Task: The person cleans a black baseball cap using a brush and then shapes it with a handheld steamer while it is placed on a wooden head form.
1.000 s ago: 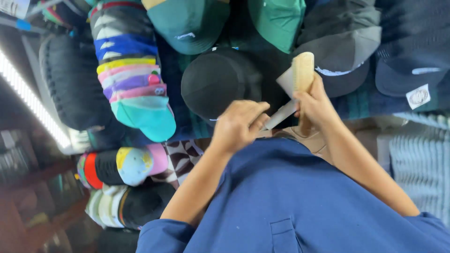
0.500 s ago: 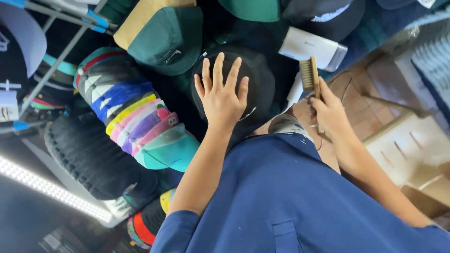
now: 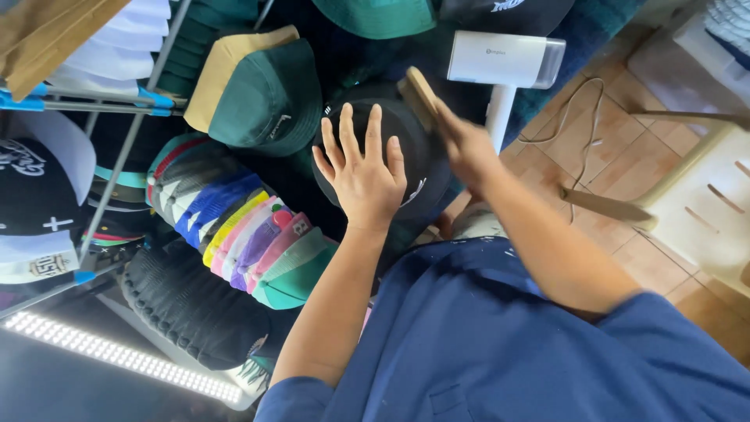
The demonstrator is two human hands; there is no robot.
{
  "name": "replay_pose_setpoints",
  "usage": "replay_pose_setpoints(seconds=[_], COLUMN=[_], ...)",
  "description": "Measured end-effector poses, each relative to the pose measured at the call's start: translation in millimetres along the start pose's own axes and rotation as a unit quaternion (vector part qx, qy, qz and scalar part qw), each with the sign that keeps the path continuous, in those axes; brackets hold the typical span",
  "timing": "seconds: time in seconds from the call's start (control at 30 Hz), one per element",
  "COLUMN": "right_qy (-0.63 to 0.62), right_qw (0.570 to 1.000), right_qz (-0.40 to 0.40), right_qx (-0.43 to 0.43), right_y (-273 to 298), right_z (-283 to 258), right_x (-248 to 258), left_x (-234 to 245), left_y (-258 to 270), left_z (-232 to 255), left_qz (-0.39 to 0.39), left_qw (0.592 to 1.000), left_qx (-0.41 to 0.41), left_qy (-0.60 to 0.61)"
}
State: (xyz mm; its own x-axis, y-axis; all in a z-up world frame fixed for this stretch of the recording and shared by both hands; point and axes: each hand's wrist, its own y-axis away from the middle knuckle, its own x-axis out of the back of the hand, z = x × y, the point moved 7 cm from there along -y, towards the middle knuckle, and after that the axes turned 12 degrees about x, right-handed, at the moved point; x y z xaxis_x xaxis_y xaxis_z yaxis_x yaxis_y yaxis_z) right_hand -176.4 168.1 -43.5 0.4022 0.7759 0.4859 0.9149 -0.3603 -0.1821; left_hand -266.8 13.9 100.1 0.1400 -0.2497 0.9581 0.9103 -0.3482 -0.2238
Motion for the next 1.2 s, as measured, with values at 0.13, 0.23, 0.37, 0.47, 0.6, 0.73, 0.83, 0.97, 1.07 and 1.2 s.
replay_pose_setpoints(seconds=[0.13,0.23,0.37,0.47,0.6,0.73,0.83,0.97,1.07,1.2], right_qy=[0.141,0.042,-0.067,-0.095,0.071,0.196,-0.007,-0.109,0.018,0.222], right_qw=[0.984,0.997,0.994,0.987,0.983,0.943,0.986,0.987,0.977,0.912], right_qz=[-0.085,-0.016,-0.018,-0.051,-0.146,-0.249,-0.133,-0.089,-0.178,-0.323], right_qx=[-0.066,-0.056,-0.085,-0.119,-0.084,-0.101,-0.097,-0.072,-0.112,-0.122], right_y=[-79,-64,18,36,-25,-71,-44,-12,-22,-43], right_z=[28,-23,-80,-97,19,36,-60,-86,13,44], right_x=[33,91,96,68,-2,18,77,55,2,3], left_x=[5,4,3,4,2,9,4,2,5,9], left_y=[-3,0,-2,-3,-2,-10,-5,-7,-7,-7], left_z=[4,4,2,1,1,5,1,-2,1,5], left_qz=[0.018,0.005,0.012,0.016,0.022,0.034,0.017,0.013,0.016,0.017], left_qw=[1.000,1.000,1.000,1.000,1.000,0.999,0.999,0.999,0.999,0.999], left_qx=[-0.014,-0.015,-0.001,0.003,0.001,-0.011,0.004,0.012,0.016,0.001], left_qy=[-0.004,-0.007,0.002,0.010,0.017,0.026,0.038,0.048,0.047,0.036])
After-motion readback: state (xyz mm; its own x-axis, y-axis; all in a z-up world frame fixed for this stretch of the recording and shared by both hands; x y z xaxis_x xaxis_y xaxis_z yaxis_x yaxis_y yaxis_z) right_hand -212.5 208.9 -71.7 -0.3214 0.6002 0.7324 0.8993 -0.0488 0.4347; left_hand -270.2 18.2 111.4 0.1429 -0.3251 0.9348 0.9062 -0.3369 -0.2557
